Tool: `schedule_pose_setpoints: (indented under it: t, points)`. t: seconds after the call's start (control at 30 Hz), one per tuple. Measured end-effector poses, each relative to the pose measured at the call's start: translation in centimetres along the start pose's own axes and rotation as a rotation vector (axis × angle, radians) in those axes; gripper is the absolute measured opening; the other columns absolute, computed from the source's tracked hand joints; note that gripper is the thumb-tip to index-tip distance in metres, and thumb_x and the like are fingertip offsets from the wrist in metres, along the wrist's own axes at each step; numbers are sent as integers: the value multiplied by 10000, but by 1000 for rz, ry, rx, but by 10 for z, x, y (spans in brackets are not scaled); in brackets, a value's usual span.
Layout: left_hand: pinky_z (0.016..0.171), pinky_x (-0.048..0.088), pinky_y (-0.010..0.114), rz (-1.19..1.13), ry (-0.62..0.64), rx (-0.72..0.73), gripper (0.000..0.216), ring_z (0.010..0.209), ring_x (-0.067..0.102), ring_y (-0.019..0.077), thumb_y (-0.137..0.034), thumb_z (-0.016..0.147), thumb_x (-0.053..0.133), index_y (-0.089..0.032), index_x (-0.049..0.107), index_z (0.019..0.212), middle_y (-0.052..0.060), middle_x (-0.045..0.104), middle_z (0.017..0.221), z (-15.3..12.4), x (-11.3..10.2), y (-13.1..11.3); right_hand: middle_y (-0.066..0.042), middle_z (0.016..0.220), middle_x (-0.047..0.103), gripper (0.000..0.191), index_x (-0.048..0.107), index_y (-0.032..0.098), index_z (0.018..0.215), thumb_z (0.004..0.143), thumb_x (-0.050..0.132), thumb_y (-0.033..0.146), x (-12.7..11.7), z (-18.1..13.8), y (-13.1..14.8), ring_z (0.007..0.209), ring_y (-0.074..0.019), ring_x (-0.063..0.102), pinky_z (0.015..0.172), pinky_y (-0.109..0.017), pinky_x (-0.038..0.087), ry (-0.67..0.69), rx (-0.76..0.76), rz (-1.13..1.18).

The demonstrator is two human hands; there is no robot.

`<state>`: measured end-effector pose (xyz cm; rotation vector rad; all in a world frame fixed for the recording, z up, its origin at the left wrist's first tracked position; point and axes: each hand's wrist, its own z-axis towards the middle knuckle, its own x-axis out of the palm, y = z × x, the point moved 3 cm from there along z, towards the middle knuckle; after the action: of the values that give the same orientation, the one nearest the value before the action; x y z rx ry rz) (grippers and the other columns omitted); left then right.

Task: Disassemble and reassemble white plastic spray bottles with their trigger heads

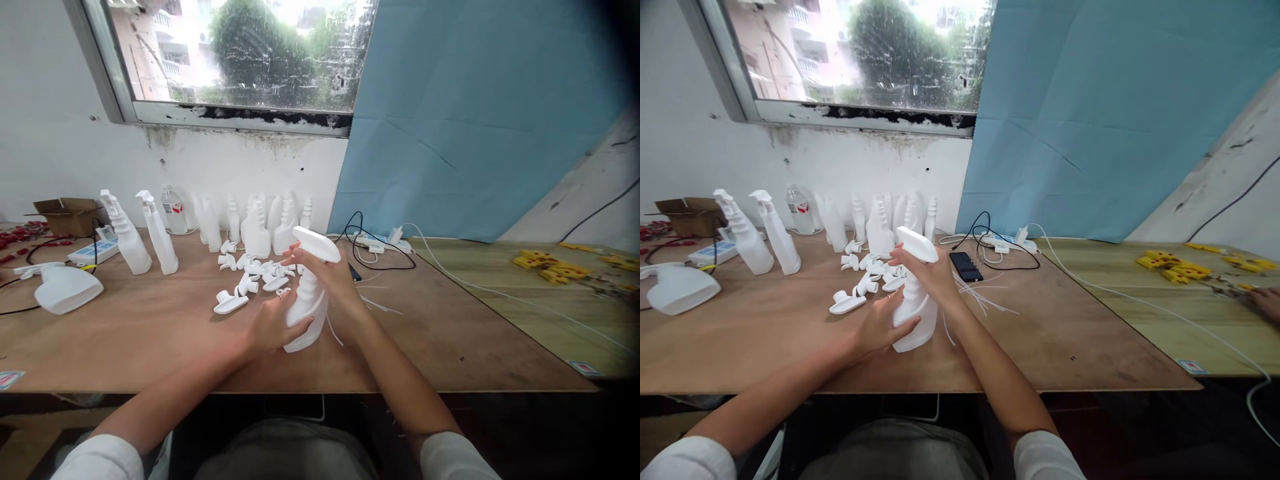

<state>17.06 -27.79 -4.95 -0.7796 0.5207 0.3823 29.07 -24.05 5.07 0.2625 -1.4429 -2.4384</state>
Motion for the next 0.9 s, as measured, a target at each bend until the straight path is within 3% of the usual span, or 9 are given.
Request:
schedule_pose_setpoints:
  t: [0.13,0.27,0.37,0.5,0.63,0.77,0.9]
  points:
    - [867,504,371,-71,83,45,511,987,638,248,-386,820,608,-176,493,1272,98,652,1152,6,-7,5,-87,926,712,323,667,154,941,768,689,426,2,2,-2,792,-236,713,639,-327,571,257,112,180]
    - [801,519,339,-135,171,63,520,921,637,233,-412,803,627,-167,526,1249,78,680,1052,11,-13,10,-72,847,709,293,666,145,873,757,705,411,1,5,-9,742,-216,703,657,-349,579,433,187,312]
    - [791,514,333,-164,180,41,500,898,631,223,-408,815,617,-148,534,1234,83,674,1042,12,-14,14,-40,746,692,252,668,152,818,777,695,399,2,8,-12,692,-181,684,675,-327,561,366,139,276]
    - [803,504,333,-181,181,5,499,906,622,220,-418,824,610,-158,529,1242,75,667,1052,12,-11,16,-50,854,700,285,667,168,875,755,709,423,5,11,-13,705,-162,676,687,-306,539,266,108,248]
    - [806,500,340,-196,183,-21,530,915,618,231,-434,824,605,-149,517,1262,82,670,1037,13,-10,16,10,606,605,298,617,171,706,759,696,454,1,12,-16,535,-120,590,552,-255,489,164,119,202]
    - [842,491,355,-205,180,-43,544,937,610,237,-441,808,619,-152,526,1259,84,664,1056,14,-10,15,-11,690,644,274,648,170,790,766,694,439,0,13,-18,641,-142,627,667,-282,524,227,106,228]
    - [870,485,378,-226,171,-75,557,955,605,247,-448,787,635,-160,534,1254,87,657,1083,13,-9,17,-17,675,655,270,645,168,753,782,679,434,2,12,-15,656,-153,644,744,-317,538,246,91,240]
